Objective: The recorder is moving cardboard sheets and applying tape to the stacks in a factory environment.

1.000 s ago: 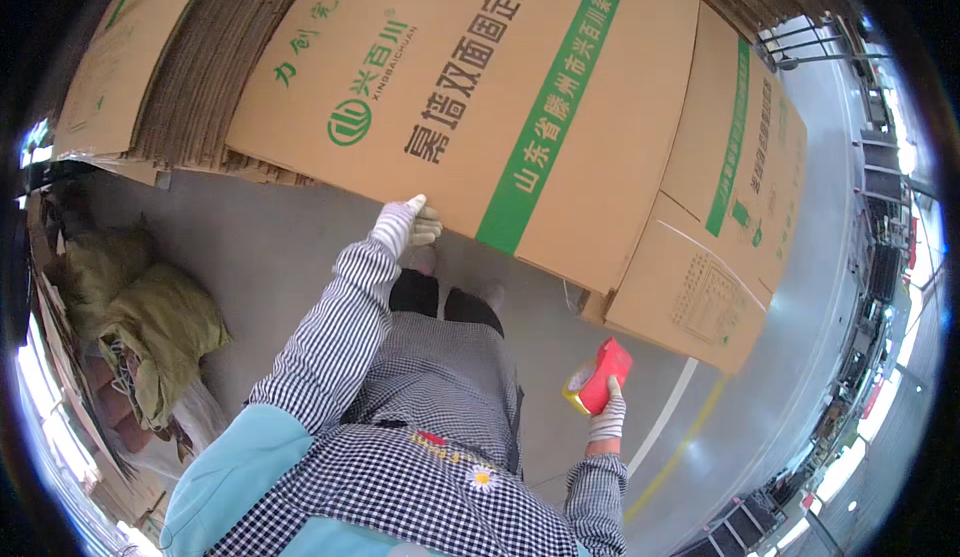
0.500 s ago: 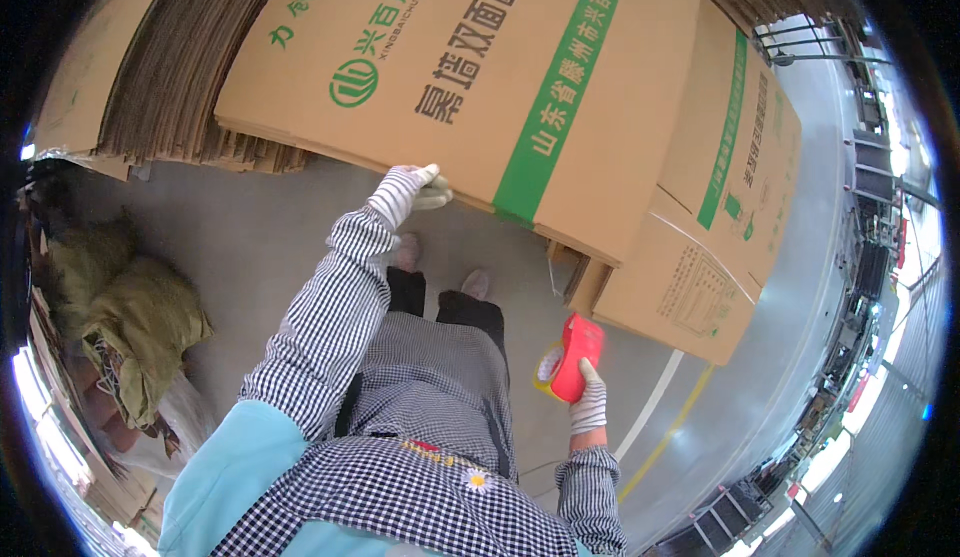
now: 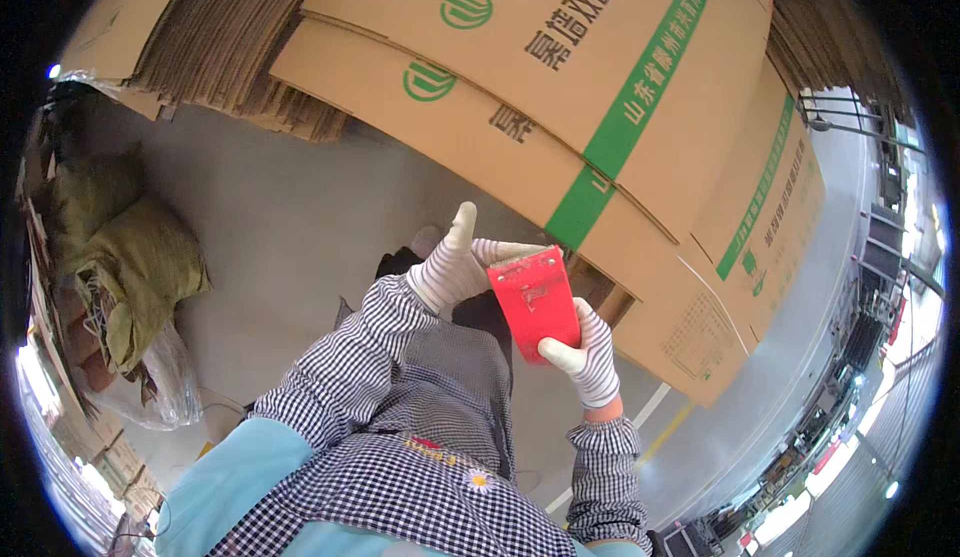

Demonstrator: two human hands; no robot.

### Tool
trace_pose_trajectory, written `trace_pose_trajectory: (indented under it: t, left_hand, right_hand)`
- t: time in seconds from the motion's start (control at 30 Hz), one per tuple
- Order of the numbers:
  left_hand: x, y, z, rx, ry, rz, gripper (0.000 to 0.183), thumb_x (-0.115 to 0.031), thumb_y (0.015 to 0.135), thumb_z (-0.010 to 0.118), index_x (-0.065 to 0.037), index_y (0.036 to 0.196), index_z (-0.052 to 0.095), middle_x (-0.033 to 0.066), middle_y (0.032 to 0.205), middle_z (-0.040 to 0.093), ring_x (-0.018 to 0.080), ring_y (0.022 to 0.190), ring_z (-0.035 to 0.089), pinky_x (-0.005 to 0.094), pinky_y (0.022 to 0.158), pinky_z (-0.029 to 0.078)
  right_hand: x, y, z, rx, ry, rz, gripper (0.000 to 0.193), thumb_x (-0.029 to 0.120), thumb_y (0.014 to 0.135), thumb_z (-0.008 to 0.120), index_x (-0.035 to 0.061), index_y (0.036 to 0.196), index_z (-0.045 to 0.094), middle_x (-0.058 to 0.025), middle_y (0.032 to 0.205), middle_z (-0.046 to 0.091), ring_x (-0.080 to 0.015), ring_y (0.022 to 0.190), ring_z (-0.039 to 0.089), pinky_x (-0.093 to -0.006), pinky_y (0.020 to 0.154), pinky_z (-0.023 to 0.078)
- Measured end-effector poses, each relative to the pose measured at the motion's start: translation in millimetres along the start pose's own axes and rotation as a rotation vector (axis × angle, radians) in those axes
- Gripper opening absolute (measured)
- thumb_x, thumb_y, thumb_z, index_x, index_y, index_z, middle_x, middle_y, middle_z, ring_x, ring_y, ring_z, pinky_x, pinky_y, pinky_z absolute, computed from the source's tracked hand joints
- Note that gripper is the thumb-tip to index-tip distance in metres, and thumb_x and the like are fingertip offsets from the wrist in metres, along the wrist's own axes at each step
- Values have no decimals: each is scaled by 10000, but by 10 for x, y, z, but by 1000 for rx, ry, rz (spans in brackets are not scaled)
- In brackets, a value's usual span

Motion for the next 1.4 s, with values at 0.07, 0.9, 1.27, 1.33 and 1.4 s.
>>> trace_pose_trajectory:
  t: [0.07,0.9,1.27,1.33,1.4]
  left_hand:
    - [-163,-81,-91,-54,140,153,861,-692,927,381,66,1297,553,185,1292,602,255,1244,541,406,1089,373]
    - [-2639,-1387,-1235,-1838,1983,590,530,-228,763,806,-139,1260,646,223,1525,327,352,1427,274,394,1186,212]
    - [-2425,-1434,-2638,-1371,207,686,569,-269,887,720,-38,1351,483,167,1198,605,349,979,641,437,869,537]
    - [-2474,-1490,-2886,-1257,136,796,618,-268,858,754,-35,1359,477,150,1185,619,327,1008,638,411,866,552]
    - [-2390,-1440,-2755,-1317,172,775,627,-272,844,768,-31,1350,488,143,1180,623,315,1007,639,400,856,558]
  right_hand:
    - [63,122,80,28,-123,-1,607,366,688,855,25,1125,609,-32,1003,675,-126,913,618,-308,831,499]
    - [26,1848,498,3,-1286,104,684,606,721,695,-26,978,676,-234,834,696,-343,787,700,-421,730,554]
    - [-198,924,-574,-41,-1234,117,683,629,744,651,-18,964,662,-244,856,683,-390,812,672,-466,768,535]
    - [-388,809,-1181,-95,-1379,428,652,612,748,655,3,980,673,-215,869,699,-358,839,688,-453,771,542]
    - [-505,835,-1344,-91,-1461,577,634,601,757,650,15,998,678,-200,875,707,-342,848,694,-444,771,546]
Point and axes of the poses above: each hand's wrist, its own y-axis towards the middle knuckle, its own z-axis out of the palm, x = y × z, the point moved 8 cm from there along y, towards the middle knuckle
